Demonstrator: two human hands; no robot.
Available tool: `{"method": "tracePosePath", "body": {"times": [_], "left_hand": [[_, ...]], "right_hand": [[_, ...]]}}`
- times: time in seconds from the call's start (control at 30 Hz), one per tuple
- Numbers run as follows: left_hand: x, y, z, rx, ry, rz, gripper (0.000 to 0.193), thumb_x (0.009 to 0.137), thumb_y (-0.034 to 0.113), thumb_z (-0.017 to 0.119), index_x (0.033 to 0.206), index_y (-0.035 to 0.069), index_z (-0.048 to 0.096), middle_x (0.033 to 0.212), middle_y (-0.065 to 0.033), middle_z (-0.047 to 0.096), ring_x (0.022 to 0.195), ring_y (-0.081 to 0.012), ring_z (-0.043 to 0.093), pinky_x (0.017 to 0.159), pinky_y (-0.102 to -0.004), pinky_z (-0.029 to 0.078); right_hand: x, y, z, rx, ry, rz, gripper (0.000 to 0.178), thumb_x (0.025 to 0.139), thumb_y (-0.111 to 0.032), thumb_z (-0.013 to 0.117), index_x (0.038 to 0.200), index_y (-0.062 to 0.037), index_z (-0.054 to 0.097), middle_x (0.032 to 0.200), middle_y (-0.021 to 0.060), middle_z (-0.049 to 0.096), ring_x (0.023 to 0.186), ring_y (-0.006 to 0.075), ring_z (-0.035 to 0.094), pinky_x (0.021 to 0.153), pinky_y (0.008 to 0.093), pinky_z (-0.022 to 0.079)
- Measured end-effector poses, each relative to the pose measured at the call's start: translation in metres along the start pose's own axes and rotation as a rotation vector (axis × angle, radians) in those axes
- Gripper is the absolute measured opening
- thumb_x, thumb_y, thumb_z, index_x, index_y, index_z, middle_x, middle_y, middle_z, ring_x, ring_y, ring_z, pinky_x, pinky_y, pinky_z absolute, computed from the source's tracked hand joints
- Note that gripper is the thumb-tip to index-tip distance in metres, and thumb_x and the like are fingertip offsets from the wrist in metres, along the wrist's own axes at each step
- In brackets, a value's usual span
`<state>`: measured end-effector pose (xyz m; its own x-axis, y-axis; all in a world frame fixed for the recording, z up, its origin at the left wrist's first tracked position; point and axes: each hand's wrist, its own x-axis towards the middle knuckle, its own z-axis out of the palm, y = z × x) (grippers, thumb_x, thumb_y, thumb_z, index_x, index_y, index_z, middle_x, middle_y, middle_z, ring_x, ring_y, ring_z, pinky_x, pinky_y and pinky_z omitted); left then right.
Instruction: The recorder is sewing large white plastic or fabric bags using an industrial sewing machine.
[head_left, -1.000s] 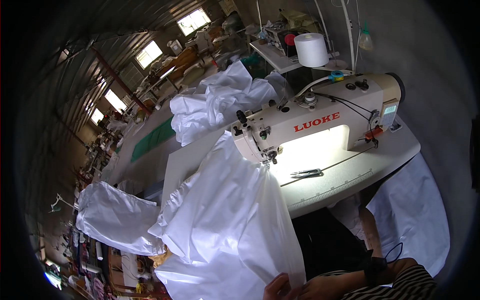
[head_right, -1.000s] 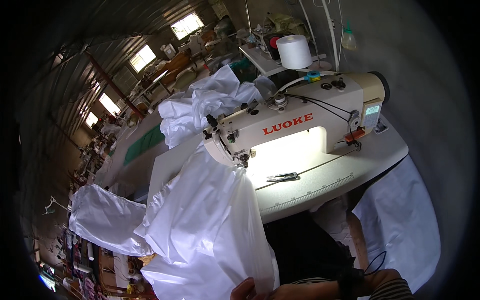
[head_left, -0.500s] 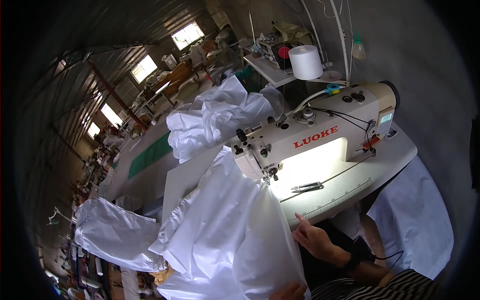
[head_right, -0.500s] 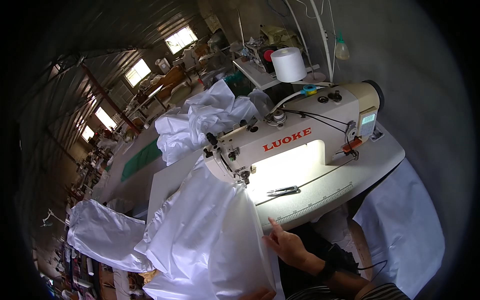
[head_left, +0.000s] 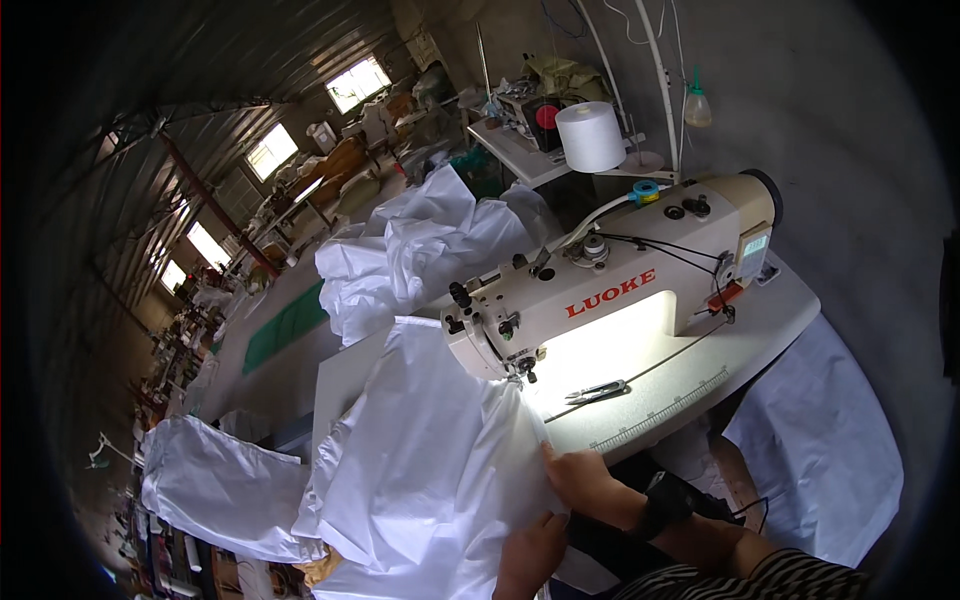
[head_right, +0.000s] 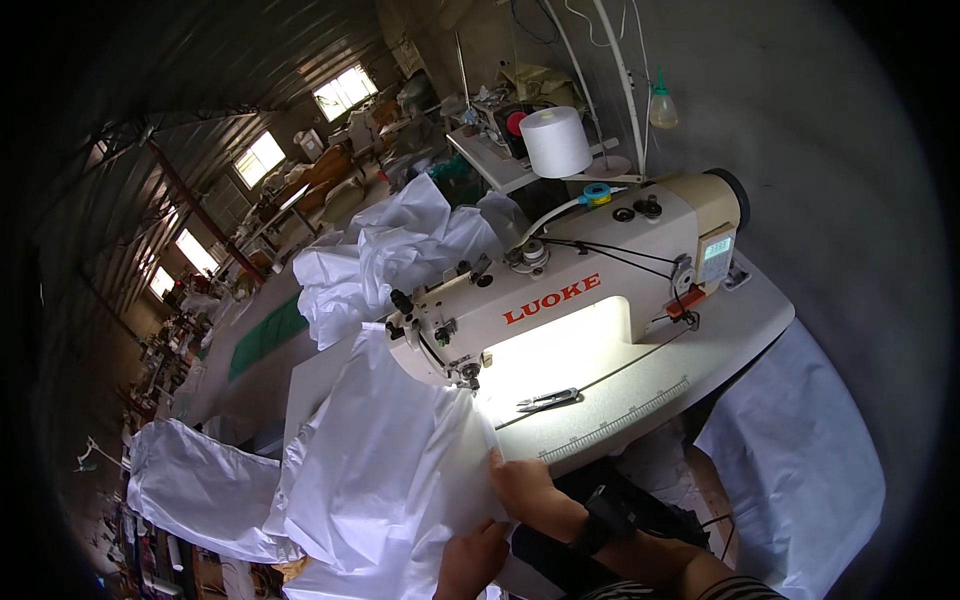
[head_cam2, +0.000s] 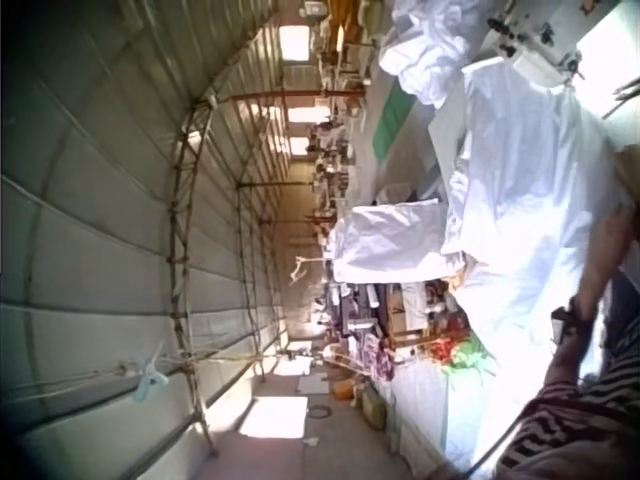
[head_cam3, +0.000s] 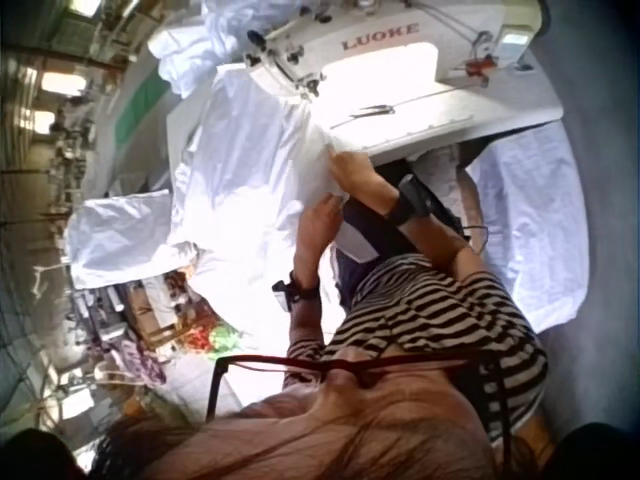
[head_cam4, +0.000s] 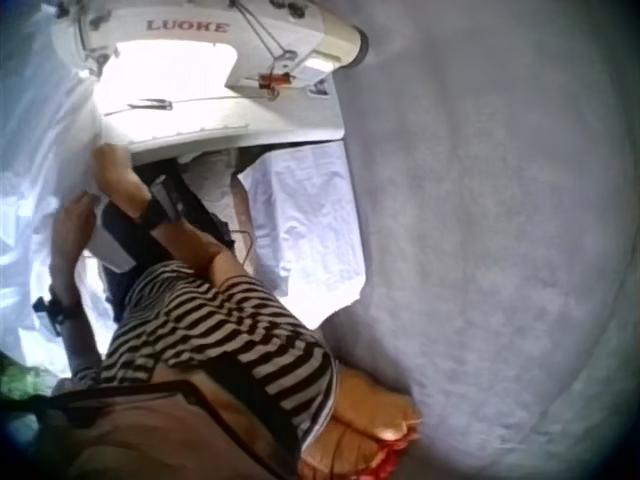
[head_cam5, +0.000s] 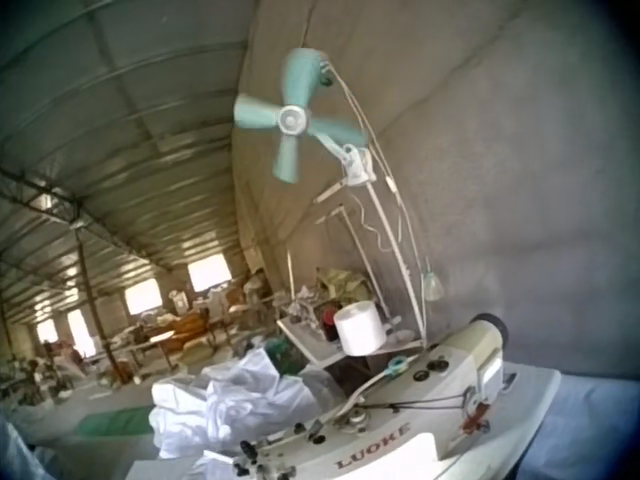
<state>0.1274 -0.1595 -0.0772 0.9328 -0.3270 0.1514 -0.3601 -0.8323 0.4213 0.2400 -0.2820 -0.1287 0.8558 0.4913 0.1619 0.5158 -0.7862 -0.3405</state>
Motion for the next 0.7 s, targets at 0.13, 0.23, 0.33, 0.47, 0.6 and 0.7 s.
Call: {"method": "tracePosePath", "body": {"times": [0.13,0.23,0.33,0.47,0.6,0.7], "left_hand": [[0.032,-0.021,0.003,0.04,0.039,-0.085,0.021,0.08,0.006,0.061,0.1,0.009,0.067,0.084,-0.0124,0.065,0.072,-0.035,0.067,0.064,-0.0446,0.055],[0.056,-0.035,0.005,0.071,0.08,-0.13,0.021,0.081,0.005,0.06,0.101,0.007,0.066,0.086,-0.0143,0.065,0.073,-0.0378,0.066,0.066,-0.0478,0.054],[0.076,-0.038,0.01,0.06,0.142,-0.169,0.018,0.082,0.006,0.059,0.099,0.006,0.065,0.086,-0.0155,0.065,0.073,-0.0387,0.065,0.066,-0.0486,0.054],[0.082,-0.03,0.015,0.074,0.18,-0.214,0.015,0.084,0.007,0.059,0.098,0.006,0.065,0.087,-0.0163,0.064,0.074,-0.0391,0.065,0.067,-0.049,0.053],[0.047,-0.018,0.021,0.03,0.376,-0.272,0.023,0.084,0.009,0.064,0.107,0.004,0.064,0.093,-0.0177,0.065,0.079,-0.0372,0.066,0.069,-0.0464,0.054],[0.004,-0.01,0.036,-0.071,0.572,-0.356,0.033,0.081,0.007,0.07,0.112,0.003,0.062,0.097,-0.0171,0.065,0.079,-0.036,0.066,0.07,-0.0439,0.055]], "right_hand": [[0.03,0.009,0.008,0.037,0.038,0.001,0.049,0.087,-0.01,0.053,0.132,0.0107,0.051,0.067,0.0119,0.068,0.059,0.0298,0.069,0.053,0.0409,0.053],[0.056,0.016,0.014,0.025,0.073,0.007,0.045,0.089,-0.011,0.054,0.129,0.0098,0.053,0.067,0.0127,0.067,0.06,0.0305,0.068,0.054,0.041,0.053],[0.079,0.02,0.009,0.03,0.031,0.042,0.038,0.093,-0.014,0.054,0.124,0.0072,0.057,0.068,0.0133,0.067,0.061,0.0304,0.068,0.056,0.0403,0.054],[0.065,0.03,-0.021,0.252,0.006,-0.015,0.031,0.095,-0.02,0.059,0.116,0.0014,0.062,0.076,0.012,0.07,0.069,0.0285,0.071,0.058,0.0371,0.055],[-0.018,0.045,-0.043,0.511,0.073,0.005,0.041,0.094,-0.034,0.063,0.12,-0.0026,0.061,0.086,0.0112,0.071,0.079,0.0289,0.07,0.069,0.0368,0.056],[-0.077,0.054,-0.028,0.732,-0.067,0.096,0.053,0.093,-0.043,0.066,0.126,-0.0029,0.058,0.103,0.0139,0.069,0.095,0.0287,0.068,0.082,0.0371,0.055]]}}
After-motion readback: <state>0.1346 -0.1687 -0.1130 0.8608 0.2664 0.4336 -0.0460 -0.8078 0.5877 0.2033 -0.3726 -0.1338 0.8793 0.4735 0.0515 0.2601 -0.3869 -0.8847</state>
